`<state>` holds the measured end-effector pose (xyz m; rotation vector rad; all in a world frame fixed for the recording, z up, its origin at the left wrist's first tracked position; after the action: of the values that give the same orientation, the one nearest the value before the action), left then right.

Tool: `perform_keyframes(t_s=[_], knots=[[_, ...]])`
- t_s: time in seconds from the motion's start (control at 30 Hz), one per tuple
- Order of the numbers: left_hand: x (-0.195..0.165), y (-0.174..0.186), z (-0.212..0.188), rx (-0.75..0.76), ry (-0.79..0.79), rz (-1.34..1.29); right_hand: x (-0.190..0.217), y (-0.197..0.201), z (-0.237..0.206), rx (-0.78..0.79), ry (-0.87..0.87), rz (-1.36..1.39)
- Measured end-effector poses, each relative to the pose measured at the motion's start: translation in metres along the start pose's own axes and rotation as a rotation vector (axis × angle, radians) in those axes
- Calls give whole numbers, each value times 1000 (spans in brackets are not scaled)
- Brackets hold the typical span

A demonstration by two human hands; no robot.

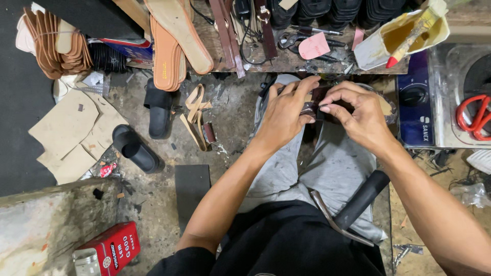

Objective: The person fits a buckled strap around a shoe upper mounted on a last, hammers the upper to set it, brushes glue onto the sole area, and presses and aligns the insole into the shoe while seated at a workbench.

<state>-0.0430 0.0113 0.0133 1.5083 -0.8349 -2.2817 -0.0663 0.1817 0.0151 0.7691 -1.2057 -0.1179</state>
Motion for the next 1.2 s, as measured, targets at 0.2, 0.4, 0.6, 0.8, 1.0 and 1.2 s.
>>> perform_keyframes(t_s=[0.2,0.4,0.6,0.8,1.0,1.2], knots=[[3,-3,0,-19,-13,4,8,6,-8,-50,48,-108],[4,-7,-3,-21,-7,20,8,5,-8,-42,46,-168],[4,-8,-4,-17,-3,27,3,-1,1,-51,84,-197],[1,-4,-9,-39,-14,50,-4,-6,8,-69,58,-187],[-2,-4,-12,-56,-11,19,-11,-9,5,-100,-7,-169],[4,-17,-14,-100,112,32,1,-6,6,-116,34,-213]])
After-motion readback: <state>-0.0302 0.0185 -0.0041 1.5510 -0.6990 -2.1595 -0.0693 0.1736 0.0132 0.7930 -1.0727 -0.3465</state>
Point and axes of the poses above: each hand's wrist, its own z-axis towards the middle knuckle, its own y-axis out of the back of the hand, x = y × z, the point moved 6 cm from there along z, towards the middle knuckle, and after that the axes turned 3 degrees about x, right-handed, at the moved point
